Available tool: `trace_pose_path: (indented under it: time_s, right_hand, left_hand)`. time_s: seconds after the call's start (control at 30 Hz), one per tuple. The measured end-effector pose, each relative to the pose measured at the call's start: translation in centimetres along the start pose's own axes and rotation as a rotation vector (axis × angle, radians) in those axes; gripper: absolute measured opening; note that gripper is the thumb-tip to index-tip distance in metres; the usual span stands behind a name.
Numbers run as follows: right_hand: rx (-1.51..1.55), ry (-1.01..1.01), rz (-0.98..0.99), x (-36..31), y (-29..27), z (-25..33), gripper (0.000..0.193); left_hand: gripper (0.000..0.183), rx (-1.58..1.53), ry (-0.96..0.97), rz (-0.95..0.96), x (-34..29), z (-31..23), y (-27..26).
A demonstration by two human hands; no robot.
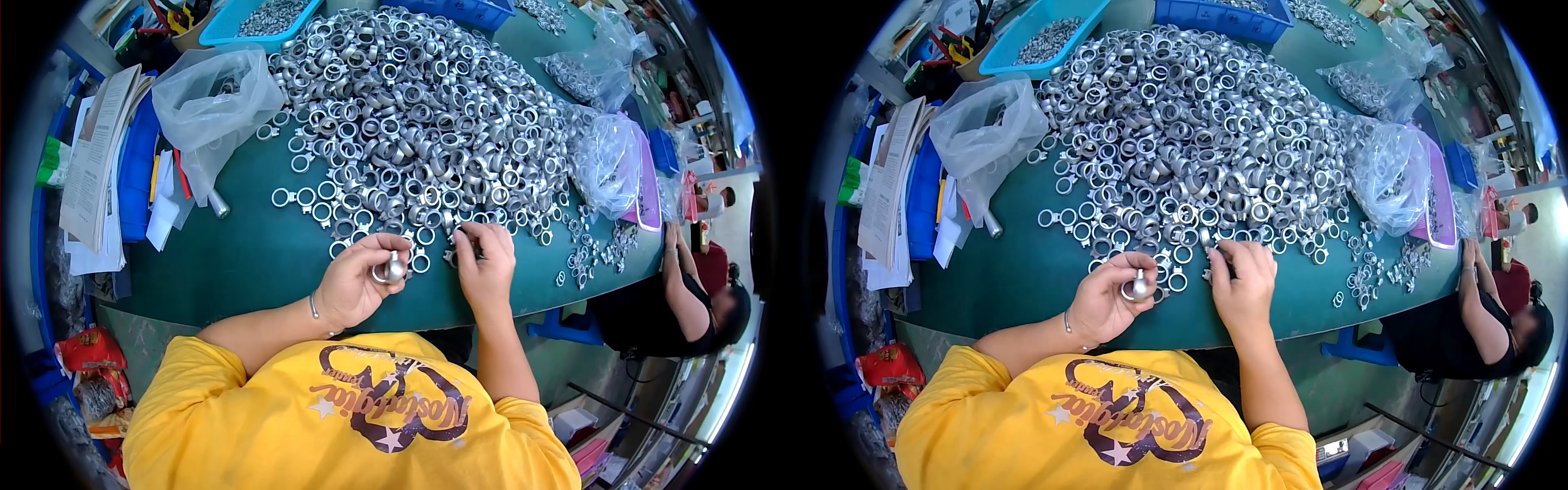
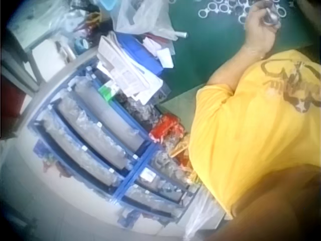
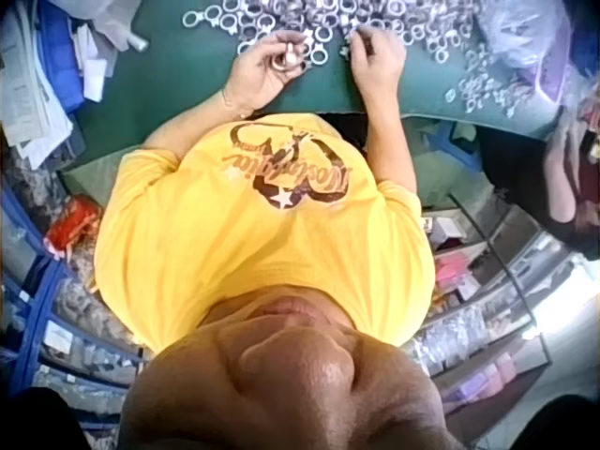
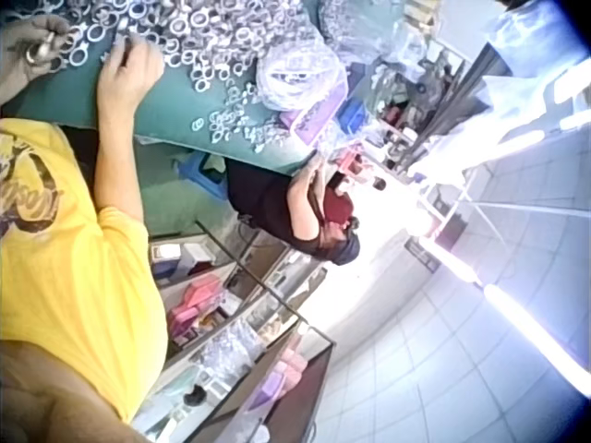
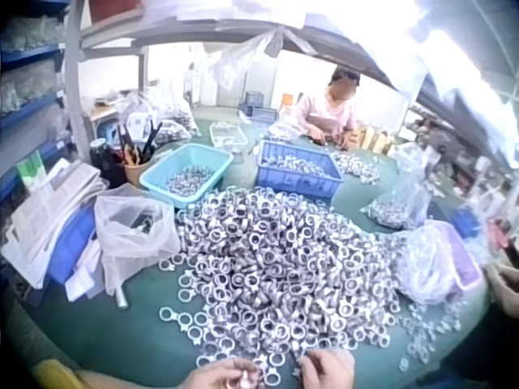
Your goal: The person picks up metal rings and attachment clips from a large pile on a table and fits the clips onto the rings using their hands, repeating this process for several items.
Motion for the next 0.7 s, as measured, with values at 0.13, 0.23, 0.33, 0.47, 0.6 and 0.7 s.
trace_pose_path:
  time_s: [0.13,0.23,0.33,0.47,0.6,0.7]
  right_hand:
    - [-0.133,-0.091,-0.006,0.1,1.3,-0.1,0.015]
    - [-0.069,-0.096,-0.016,-0.1,1.0,0.0,0.013]
    - [-0.168,-0.087,-0.051,0.2,0.8,0.7,0.012]
    - [-0.198,-0.115,-0.019,0.8,1.8,0.9,0.012]
    - [0.139,-0.128,0.021,0.3,0.4,2.1,0.018]
    - [0.322,-0.202,0.118,-1.0,-0.3,3.9,0.02]
  left_hand:
    - [0.011,-0.107,-0.004,0.04,-0.2,-0.1,0.5]
    - [0.009,0.091,0.055,0.077,-0.4,-0.4,1.3]
    - [0.006,0.112,0.033,0.051,-0.4,-0.1,1.1]
    - [0.006,0.157,0.027,0.036,-0.4,0.0,1.2]
    - [0.011,0.294,0.083,-0.009,-0.4,-0.1,1.2]
    - [0.021,0.496,0.158,-0.017,-0.5,-0.2,1.2]
Point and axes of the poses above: each hand's wrist, its own x-axis towards the middle knuckle, its own y-axis out of the palm, z = x × y, the point moved 5 cm from there along x, towards the middle knuckle, and after that the axes turned 6 degrees about -x, right-handed, at the moved point
